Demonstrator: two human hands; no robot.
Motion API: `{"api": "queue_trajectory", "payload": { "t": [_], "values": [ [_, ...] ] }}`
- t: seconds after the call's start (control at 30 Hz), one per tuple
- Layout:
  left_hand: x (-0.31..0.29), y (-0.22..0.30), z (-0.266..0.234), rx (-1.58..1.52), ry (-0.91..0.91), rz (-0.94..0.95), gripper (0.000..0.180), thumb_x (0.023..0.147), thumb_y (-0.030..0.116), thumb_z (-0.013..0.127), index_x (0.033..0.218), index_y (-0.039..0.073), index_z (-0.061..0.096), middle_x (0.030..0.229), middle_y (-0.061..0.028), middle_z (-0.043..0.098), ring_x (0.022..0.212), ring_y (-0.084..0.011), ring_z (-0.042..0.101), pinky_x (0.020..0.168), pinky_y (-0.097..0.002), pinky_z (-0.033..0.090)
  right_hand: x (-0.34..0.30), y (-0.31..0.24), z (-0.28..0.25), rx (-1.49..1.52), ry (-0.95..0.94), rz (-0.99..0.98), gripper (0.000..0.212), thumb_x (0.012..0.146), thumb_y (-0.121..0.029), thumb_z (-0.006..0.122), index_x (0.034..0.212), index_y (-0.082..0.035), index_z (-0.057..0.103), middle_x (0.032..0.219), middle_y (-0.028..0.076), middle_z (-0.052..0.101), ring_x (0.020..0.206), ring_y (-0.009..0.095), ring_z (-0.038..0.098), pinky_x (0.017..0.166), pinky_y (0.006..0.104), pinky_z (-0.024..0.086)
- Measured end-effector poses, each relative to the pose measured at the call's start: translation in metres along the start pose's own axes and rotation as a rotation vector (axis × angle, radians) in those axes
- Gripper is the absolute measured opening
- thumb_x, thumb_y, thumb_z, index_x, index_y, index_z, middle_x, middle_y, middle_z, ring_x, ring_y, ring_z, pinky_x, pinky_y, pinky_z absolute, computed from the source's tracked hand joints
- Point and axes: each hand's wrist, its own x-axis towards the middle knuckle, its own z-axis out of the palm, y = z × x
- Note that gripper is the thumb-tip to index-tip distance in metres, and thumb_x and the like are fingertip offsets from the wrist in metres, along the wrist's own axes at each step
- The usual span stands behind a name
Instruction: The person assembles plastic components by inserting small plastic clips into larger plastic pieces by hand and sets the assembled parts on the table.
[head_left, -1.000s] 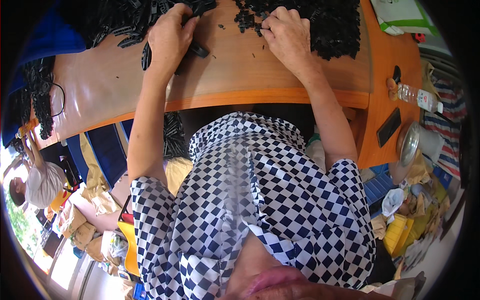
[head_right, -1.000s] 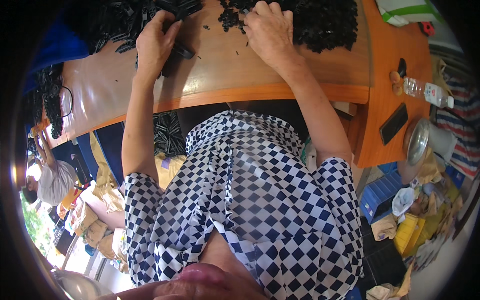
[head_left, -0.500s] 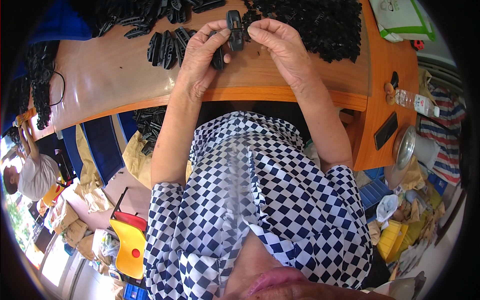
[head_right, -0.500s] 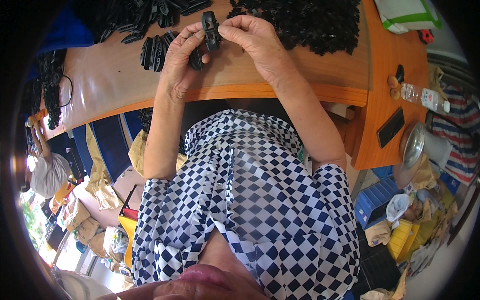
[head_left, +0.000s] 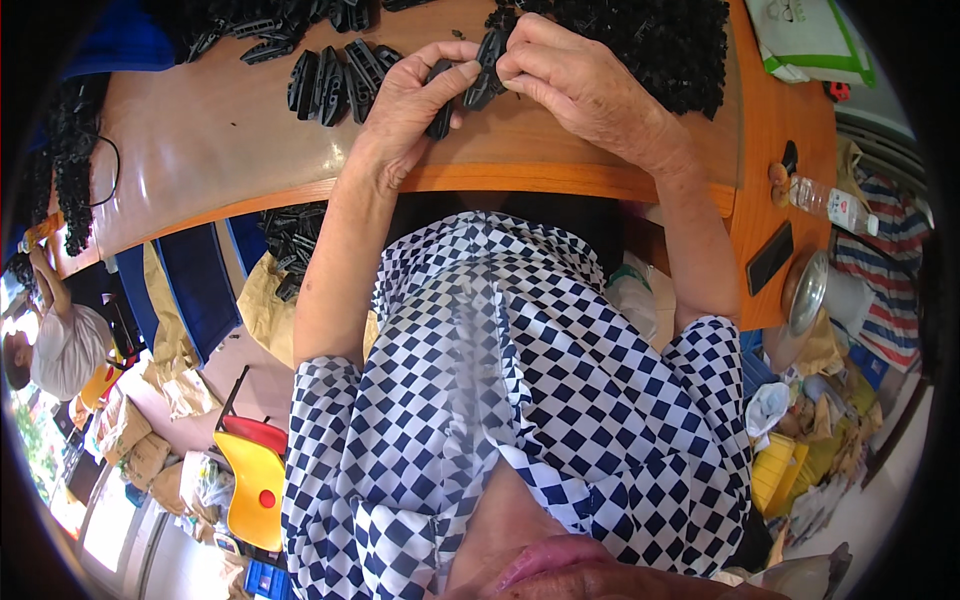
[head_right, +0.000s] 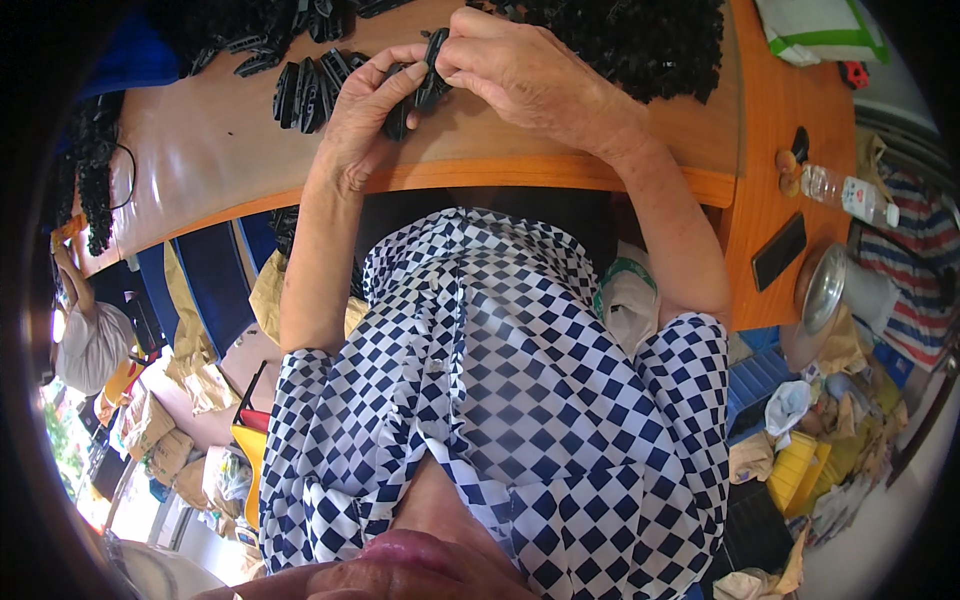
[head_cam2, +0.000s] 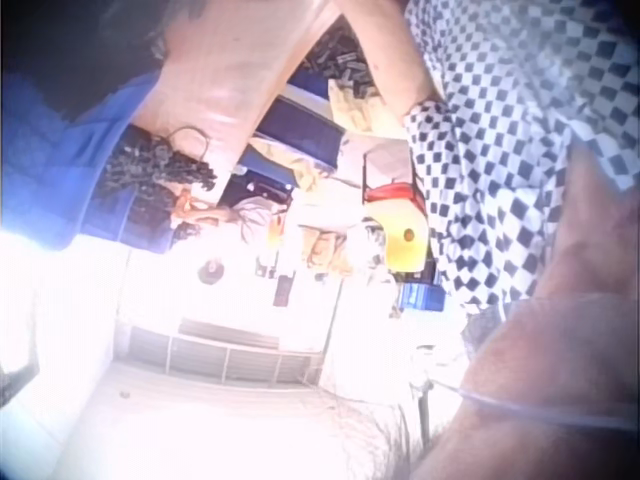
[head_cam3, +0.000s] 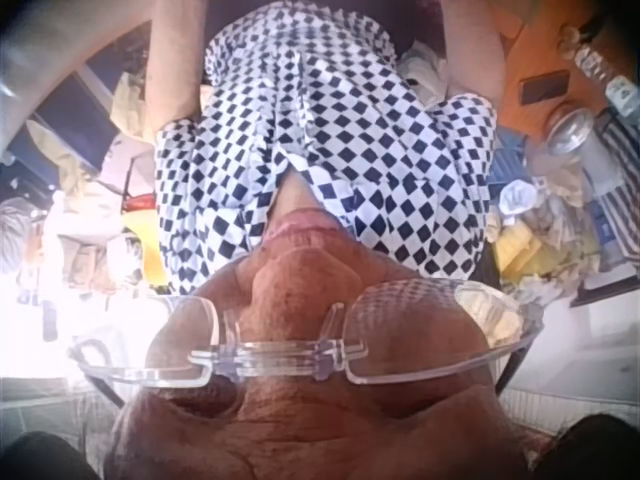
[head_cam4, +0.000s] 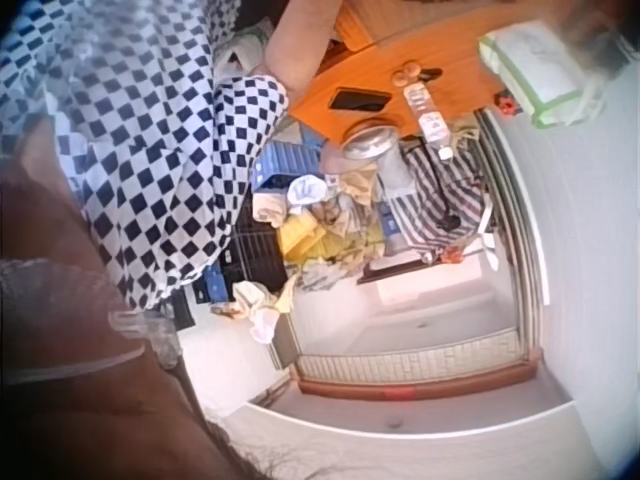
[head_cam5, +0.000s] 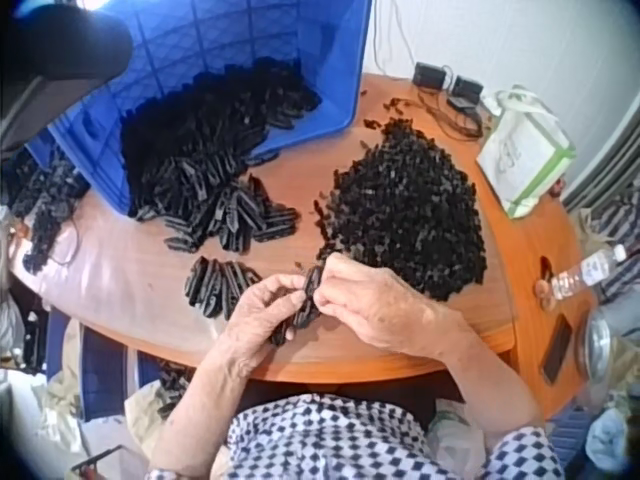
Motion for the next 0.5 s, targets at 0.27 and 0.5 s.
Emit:
{"api": "queue_trajectory", "payload": {
  "t": [0.27,0.5],
  "values": [
    [-0.004,-0.011,-0.004,0.175,-0.041,0.016,0.018,0.088,0.016,0.067,0.103,0.007,0.066,0.085,0.0009,0.063,0.070,-0.0043,0.054,0.054,-0.0182,0.043,0.009,-0.005,-0.013,0.154,-0.171,-0.057,0.003,0.084,-0.001,0.059,0.085,0.001,0.058,0.083,0.012,0.048,0.076,0.026,0.054,0.064,0.0337,0.044],
    [-0.014,-0.014,0.005,0.260,-0.052,-0.063,0.027,0.087,0.015,0.067,0.112,0.004,0.061,0.095,-0.0010,0.062,0.074,-0.0045,0.053,0.057,-0.0171,0.042,-0.013,0.027,0.019,0.116,-0.045,-0.062,0.009,0.087,-0.010,0.062,0.088,-0.002,0.061,0.085,0.005,0.049,0.076,0.017,0.054,0.066,0.0279,0.046]
  ]
}}
